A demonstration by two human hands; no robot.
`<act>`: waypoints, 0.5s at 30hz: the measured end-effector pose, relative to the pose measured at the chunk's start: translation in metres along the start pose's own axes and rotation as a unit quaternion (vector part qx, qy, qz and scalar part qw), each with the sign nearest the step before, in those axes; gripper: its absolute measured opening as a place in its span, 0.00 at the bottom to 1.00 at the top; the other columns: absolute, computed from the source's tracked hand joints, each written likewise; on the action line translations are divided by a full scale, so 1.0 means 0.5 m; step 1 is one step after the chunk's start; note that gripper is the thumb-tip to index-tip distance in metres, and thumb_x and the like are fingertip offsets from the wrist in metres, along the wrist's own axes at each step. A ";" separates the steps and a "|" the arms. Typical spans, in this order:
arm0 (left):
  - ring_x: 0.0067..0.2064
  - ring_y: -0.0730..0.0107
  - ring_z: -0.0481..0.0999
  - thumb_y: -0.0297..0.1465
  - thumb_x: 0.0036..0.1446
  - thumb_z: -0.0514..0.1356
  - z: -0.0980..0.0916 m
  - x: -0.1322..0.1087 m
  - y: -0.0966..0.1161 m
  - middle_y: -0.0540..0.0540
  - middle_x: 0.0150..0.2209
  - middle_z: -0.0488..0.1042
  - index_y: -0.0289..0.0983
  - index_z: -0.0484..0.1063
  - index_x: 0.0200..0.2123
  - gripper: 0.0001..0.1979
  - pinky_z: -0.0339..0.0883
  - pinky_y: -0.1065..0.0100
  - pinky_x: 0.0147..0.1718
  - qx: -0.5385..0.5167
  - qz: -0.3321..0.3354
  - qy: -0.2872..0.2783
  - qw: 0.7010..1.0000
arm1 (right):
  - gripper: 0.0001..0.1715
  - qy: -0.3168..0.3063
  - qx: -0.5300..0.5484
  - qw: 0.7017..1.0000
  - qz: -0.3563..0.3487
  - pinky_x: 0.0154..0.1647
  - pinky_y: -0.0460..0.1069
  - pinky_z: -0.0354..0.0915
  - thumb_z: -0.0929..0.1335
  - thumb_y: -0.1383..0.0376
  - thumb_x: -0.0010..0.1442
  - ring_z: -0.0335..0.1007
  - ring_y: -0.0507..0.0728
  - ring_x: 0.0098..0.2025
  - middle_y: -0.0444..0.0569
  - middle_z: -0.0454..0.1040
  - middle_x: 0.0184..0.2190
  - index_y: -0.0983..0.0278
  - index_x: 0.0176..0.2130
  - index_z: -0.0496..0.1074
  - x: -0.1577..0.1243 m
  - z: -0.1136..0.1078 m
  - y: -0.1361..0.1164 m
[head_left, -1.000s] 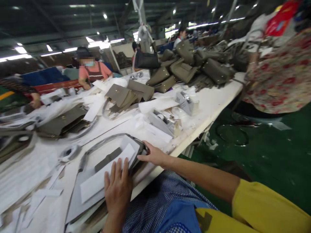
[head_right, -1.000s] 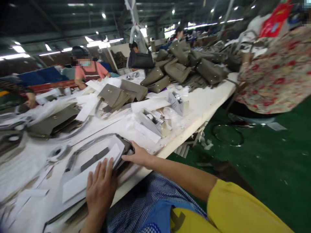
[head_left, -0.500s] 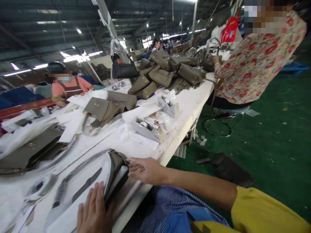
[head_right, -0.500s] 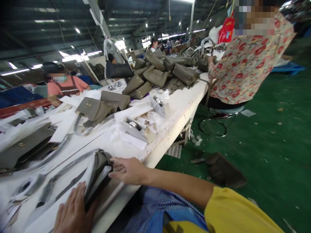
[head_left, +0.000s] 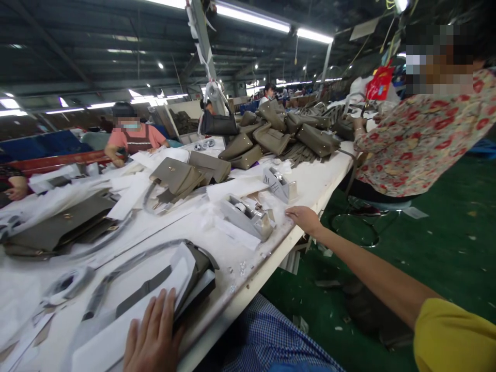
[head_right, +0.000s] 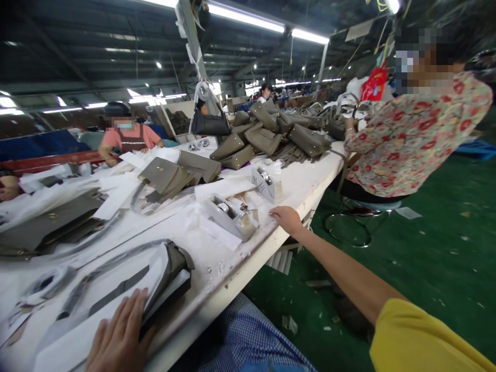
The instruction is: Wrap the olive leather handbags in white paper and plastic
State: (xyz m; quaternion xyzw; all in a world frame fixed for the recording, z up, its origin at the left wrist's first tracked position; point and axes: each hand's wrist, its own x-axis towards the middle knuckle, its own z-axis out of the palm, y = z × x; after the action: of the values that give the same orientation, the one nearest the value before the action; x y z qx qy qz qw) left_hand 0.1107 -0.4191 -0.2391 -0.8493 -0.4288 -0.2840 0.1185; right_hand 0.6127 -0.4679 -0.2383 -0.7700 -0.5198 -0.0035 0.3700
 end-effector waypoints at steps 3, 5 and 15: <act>0.68 0.51 0.58 0.33 0.68 0.47 0.002 -0.001 -0.001 0.43 0.68 0.58 0.48 0.43 0.71 0.30 0.48 0.44 0.66 -0.002 0.002 0.001 1.000 | 0.10 0.026 0.023 0.999 0.039 0.47 0.56 0.70 0.67 0.60 0.61 0.77 0.61 0.40 0.50 0.82 0.35 0.61 0.35 0.78 0.014 -0.017 -0.002; 0.68 0.51 0.58 0.32 0.68 0.47 0.005 -0.001 -0.001 0.43 0.68 0.58 0.47 0.43 0.71 0.30 0.47 0.44 0.66 -0.001 0.004 0.002 1.000 | 0.09 0.041 0.047 0.996 0.062 0.40 0.52 0.71 0.67 0.61 0.61 0.77 0.58 0.33 0.48 0.80 0.30 0.62 0.35 0.75 0.030 -0.034 -0.009; 0.66 0.52 0.61 0.31 0.67 0.49 0.020 -0.006 -0.015 0.44 0.67 0.60 0.49 0.43 0.71 0.31 0.47 0.46 0.66 0.003 0.016 0.021 1.000 | 0.06 0.111 0.290 0.940 0.140 0.27 0.47 0.75 0.65 0.65 0.66 0.77 0.52 0.26 0.52 0.80 0.32 0.63 0.35 0.64 0.184 -0.076 -0.117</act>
State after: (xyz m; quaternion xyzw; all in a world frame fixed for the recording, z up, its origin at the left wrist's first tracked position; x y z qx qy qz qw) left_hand 0.1071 -0.4119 -0.2495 -0.8495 -0.4138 -0.2986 0.1340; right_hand 0.6222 -0.4054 -0.1417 -0.6887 -0.3411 0.1137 0.6297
